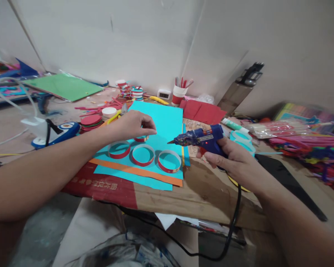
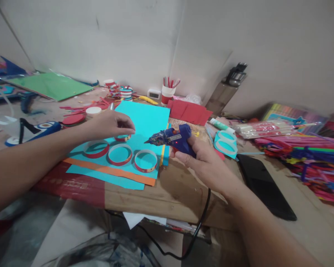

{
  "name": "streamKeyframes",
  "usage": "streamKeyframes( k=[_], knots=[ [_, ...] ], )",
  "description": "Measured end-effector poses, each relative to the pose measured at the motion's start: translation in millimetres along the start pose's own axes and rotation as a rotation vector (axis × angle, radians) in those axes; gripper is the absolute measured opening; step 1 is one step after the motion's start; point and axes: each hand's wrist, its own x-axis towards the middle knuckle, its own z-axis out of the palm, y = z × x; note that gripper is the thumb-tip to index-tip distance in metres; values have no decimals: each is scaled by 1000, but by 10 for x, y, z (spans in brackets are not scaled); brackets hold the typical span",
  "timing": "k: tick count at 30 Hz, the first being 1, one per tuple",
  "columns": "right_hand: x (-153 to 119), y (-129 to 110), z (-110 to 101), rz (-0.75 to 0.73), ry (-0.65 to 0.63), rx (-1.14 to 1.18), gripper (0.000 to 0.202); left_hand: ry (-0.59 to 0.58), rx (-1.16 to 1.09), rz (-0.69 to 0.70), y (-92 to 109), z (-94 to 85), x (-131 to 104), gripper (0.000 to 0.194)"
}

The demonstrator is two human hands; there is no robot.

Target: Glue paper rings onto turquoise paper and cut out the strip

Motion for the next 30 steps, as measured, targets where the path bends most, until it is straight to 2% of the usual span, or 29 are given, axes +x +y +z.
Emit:
streamKeyframes(
  k=[5, 8, 12, 17, 22, 27, 30],
  knots=[
    [-3, 14, -88, -24, 44, -4, 49, -68, -5, 110, 183, 83, -93, 14],
    [-6, 9, -139, -3, 78, -8, 49, -105, 9, 122, 254, 113, -146, 17],
    [-1, 18, -152, -3, 116, 4, 53, -98, 57, 138, 391, 155, -256, 35],
    [8, 107, -152, -41, 120, 14, 57, -38, 257, 148, 564, 252, -406, 60],
    [1, 166, -188, -53, 102, 13, 56, -37, 316, 188, 601, 372, -463, 67],
    [13, 131, -177, -30, 57, 43, 45, -21, 321, 178, 588, 445, -466, 61],
    [15, 117, -162, -23, 61, 57, 47, -27, 306, 174, 566, 460, -459, 59]
  ],
)
